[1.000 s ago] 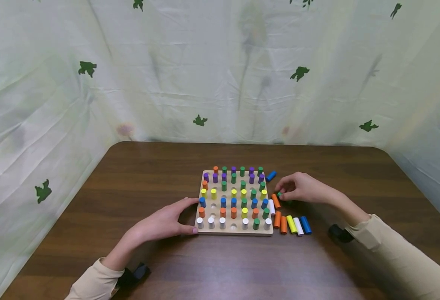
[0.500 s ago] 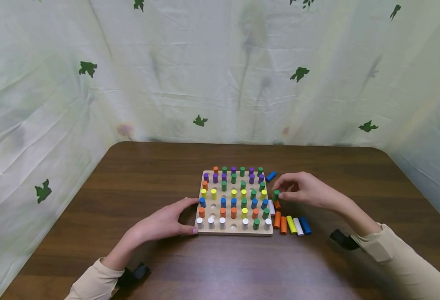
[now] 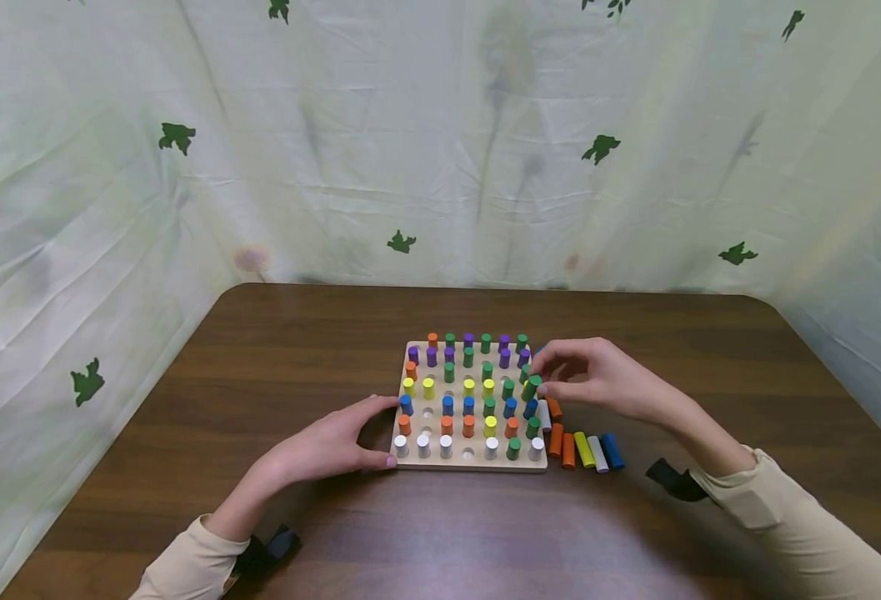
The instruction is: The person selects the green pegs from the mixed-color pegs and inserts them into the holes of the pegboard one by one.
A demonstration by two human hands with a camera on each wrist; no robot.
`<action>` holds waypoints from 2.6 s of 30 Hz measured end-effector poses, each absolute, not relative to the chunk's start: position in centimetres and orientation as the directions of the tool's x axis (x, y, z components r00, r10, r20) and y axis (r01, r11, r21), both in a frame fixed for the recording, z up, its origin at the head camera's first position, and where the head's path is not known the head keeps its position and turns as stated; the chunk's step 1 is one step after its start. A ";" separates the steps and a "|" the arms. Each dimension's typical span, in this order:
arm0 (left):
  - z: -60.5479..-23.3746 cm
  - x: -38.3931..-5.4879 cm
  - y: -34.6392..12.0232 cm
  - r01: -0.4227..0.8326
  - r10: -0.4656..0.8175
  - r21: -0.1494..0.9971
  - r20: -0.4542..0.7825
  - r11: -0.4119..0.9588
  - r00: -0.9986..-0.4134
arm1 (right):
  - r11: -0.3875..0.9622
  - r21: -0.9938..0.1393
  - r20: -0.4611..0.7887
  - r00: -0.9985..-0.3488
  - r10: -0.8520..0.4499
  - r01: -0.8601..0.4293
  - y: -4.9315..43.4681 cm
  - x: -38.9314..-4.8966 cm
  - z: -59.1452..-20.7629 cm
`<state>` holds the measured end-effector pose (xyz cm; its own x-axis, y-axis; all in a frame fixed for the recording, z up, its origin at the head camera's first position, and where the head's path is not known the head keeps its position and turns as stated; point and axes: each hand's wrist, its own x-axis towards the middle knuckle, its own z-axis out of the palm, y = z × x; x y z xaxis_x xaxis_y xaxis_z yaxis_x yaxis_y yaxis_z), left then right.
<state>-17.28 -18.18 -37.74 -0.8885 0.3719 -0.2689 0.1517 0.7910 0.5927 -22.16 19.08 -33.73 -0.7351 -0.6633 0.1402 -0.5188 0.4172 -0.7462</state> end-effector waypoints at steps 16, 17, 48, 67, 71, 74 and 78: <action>-37.7 -17.3 -18.2 0.144 0.367 0.591 -0.276 0.794 -0.888 | 0.325 -0.770 0.140 -0.642 -0.754 -0.550 15.8 -21.4 -33.7; -37.7 -17.3 -18.2 0.145 0.367 0.591 -0.276 0.793 -0.888 | 0.327 -0.763 0.137 -0.634 -0.761 -0.557 15.5 -21.3 -33.7; -37.9 -17.4 -18.3 0.159 0.377 0.591 -0.265 0.791 -0.887 | 0.305 -0.682 0.077 -0.480 -0.874 -0.665 12.3 -21.2 -36.0; -37.8 -17.3 -18.3 0.173 0.386 0.593 -0.254 0.787 -0.887 | 0.377 -0.658 0.020 -0.516 -0.856 -0.652 11.8 -21.1 -36.0; -37.8 -17.3 -18.3 0.173 0.388 0.595 -0.253 0.785 -0.886 | 0.386 -0.656 0.015 -0.523 -0.852 -0.649 11.7 -21.1 -36.0; -37.7 -17.3 -18.3 0.172 0.388 0.596 -0.254 0.784 -0.886 | 0.386 -0.651 0.017 -0.521 -0.853 -0.653 11.8 -21.2 -36.0; -37.8 -17.3 -18.3 0.173 0.391 0.598 -0.255 0.783 -0.884 | 0.386 -0.645 0.018 -0.518 -0.855 -0.659 11.8 -21.2 -36.0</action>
<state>-17.34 -18.32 -37.77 -0.8845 0.3908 -0.2550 0.1734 0.7826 0.5979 -21.17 11.82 -36.02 -0.5178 -0.8553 0.0179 -0.6593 0.3856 -0.6455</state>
